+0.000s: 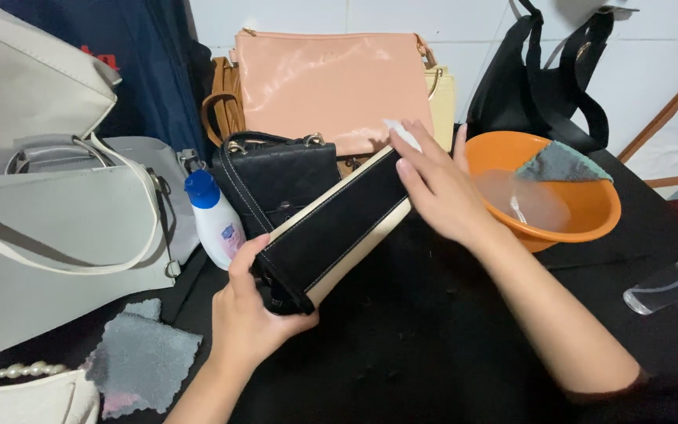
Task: Wiping a small white and black handbag with a damp cloth dipped in soapy water to clean it.
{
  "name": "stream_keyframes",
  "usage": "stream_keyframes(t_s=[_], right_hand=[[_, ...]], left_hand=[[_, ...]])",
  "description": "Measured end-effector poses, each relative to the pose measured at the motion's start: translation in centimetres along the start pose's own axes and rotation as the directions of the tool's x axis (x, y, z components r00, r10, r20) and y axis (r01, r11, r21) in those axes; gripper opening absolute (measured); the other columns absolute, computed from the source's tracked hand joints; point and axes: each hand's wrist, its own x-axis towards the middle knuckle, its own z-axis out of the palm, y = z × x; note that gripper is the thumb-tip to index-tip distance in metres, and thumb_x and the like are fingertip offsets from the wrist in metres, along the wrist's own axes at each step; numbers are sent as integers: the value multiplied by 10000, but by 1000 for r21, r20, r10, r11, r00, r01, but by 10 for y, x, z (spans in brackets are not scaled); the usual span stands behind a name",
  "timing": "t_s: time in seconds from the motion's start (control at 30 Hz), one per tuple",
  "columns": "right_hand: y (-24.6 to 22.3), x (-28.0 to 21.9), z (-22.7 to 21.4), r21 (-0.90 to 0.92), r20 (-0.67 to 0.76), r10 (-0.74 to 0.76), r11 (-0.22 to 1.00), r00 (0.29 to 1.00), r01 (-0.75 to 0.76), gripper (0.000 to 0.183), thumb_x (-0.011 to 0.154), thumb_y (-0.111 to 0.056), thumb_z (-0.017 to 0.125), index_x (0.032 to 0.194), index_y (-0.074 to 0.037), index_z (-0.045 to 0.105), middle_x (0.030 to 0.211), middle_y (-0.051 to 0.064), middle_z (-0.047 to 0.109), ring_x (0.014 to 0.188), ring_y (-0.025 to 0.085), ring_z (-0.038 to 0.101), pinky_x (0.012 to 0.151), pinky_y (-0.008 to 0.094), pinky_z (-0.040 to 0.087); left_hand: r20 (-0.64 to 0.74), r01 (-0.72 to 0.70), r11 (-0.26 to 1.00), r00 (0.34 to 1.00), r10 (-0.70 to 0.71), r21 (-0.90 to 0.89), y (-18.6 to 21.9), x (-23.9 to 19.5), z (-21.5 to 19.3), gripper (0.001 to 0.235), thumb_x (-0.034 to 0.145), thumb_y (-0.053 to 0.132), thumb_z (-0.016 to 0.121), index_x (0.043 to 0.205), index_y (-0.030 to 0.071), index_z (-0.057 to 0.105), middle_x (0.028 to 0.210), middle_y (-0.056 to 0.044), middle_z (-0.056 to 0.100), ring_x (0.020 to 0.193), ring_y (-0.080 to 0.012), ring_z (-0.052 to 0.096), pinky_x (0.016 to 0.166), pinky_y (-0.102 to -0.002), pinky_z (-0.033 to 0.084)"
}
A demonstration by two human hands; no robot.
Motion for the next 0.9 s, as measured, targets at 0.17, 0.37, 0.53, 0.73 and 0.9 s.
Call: stream_keyframes(t_s=[0.17,0.37,0.53,0.73,0.9], right_hand=[[-41,-22,31,-77,-72,-306,951,949,301,597,1026,-355,444,1569,-118,366,1650,176,383,1553,416,315,1188,754,40],[-101,-52,22,208,114,-584,805,803,556,751,1045,-607,223,1610,-114,260,1710,173,290,1630,334,246,1266,640,-78],[-26,-11,15,1,-51,-423,906,905,424,659,1113,-424,44,1494,-169,518,1538,121,559,1477,339,473,1153,826,55],[-2,-10,33,-151,-92,-138,981,986,124,585,1013,-381,469,1533,-112,465,1635,190,370,1545,363,280,1221,661,-23],[-115,-63,32,100,2,-535,841,845,532,861,970,-660,252,1520,-12,391,1621,253,394,1551,464,370,1184,785,257]], left_hand=[[-13,66,997,998,-65,37,-7,-2,6,1242,431,417,995,1448,255,300,1324,-105,644,984,-420,717,789,-517,564],[-18,113,989,994,-112,97,-21,-5,15,1265,421,488,957,1459,205,292,1327,-165,655,1000,-505,686,750,-593,532],[-56,88,996,995,-88,-4,3,-3,0,1190,424,376,978,1433,258,359,1454,-10,564,1003,-296,756,775,-419,591],[-70,-1,1000,998,2,19,1,-2,3,1200,468,402,982,1455,179,336,1486,-96,502,1068,-324,705,864,-426,597],[-90,137,989,987,-131,62,-27,-11,20,1343,310,417,990,1459,172,339,1518,-70,527,1127,-346,681,873,-488,536]])
